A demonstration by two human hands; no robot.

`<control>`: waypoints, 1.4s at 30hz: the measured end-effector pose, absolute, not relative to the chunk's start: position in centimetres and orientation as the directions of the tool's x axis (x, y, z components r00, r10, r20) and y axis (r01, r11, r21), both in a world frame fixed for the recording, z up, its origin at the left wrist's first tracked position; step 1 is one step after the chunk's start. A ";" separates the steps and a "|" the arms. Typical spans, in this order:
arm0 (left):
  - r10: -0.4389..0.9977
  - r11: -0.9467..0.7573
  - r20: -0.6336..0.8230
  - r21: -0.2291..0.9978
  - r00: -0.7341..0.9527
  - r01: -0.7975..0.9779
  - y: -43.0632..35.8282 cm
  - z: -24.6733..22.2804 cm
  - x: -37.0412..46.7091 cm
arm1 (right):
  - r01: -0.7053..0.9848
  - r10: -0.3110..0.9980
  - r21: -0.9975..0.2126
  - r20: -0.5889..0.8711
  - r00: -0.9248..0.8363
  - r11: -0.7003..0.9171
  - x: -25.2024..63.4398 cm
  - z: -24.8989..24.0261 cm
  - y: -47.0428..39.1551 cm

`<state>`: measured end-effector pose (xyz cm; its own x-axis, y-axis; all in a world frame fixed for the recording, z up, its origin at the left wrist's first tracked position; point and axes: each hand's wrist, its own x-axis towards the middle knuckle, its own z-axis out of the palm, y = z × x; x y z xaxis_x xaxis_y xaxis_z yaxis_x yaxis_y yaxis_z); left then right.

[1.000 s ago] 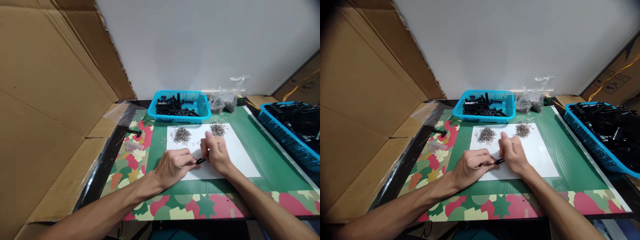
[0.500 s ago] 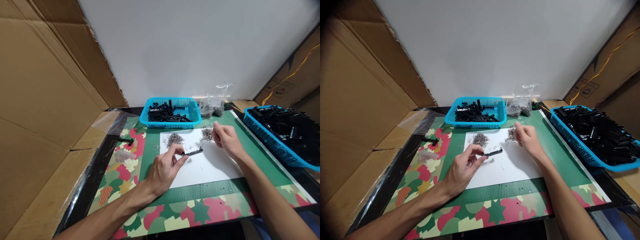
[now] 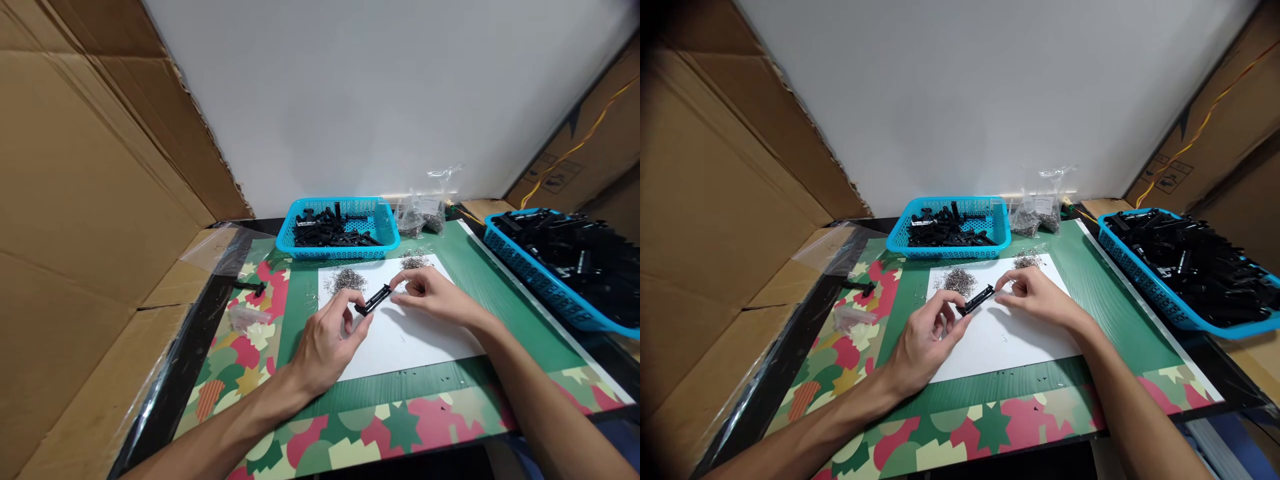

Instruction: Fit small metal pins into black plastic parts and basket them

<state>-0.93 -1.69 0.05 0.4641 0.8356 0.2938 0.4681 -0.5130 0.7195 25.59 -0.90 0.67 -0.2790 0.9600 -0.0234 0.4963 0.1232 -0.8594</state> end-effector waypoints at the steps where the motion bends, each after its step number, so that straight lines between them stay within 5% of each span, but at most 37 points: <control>1: 0.835 -0.510 0.287 0.723 0.469 0.467 -1.7 0.1 -0.9 | 0.453 0.955 -0.885 -0.036 -0.293 0.106 25.5 0.8 -1.0; 11: 0.797 -0.542 0.275 0.719 0.538 0.435 -1.4 0.3 -1.0 | 0.224 0.972 -0.973 0.008 -0.236 0.062 25.1 0.9 -1.0; 16: 0.866 -0.479 0.291 0.717 0.406 0.507 -1.1 0.2 -1.2 | 0.324 0.968 -0.927 0.231 0.096 0.189 25.0 0.9 -0.3; 19: 0.862 -0.494 0.328 0.717 0.387 0.492 -0.7 0.3 -1.3 | 0.561 0.830 -0.809 0.428 0.358 0.175 26.8 1.7 -0.3; 23: 0.855 -0.508 0.353 0.717 0.380 0.477 -0.3 0.5 -1.3 | 0.751 0.498 -0.647 0.613 0.614 -0.130 31.2 3.1 -2.2; 27: 0.840 -0.528 0.360 0.716 0.406 0.457 -0.3 0.5 -1.1 | 0.645 0.300 -0.580 0.582 0.756 -0.498 35.1 4.4 -5.1; 30: 0.828 -0.542 0.364 0.717 0.427 0.439 -0.4 0.4 -1.1 | 0.524 0.279 -0.530 0.475 0.835 -0.667 36.6 5.1 -6.6; 37: 0.816 -0.550 0.355 0.719 0.456 0.425 -0.7 0.6 -1.1 | 0.462 0.229 -0.596 0.426 0.875 -0.657 38.6 5.4 -8.1; 42: 0.804 -0.568 0.365 0.708 0.470 0.421 -0.7 0.5 -1.2 | 0.485 0.312 -0.495 0.392 0.865 -0.721 40.5 4.9 -8.3</control>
<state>-1.16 -0.75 0.49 0.4697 0.8037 0.3653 0.4208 -0.5675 0.7077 40.48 -8.32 4.90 0.8652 0.3125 0.3922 0.4848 -0.7212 -0.4948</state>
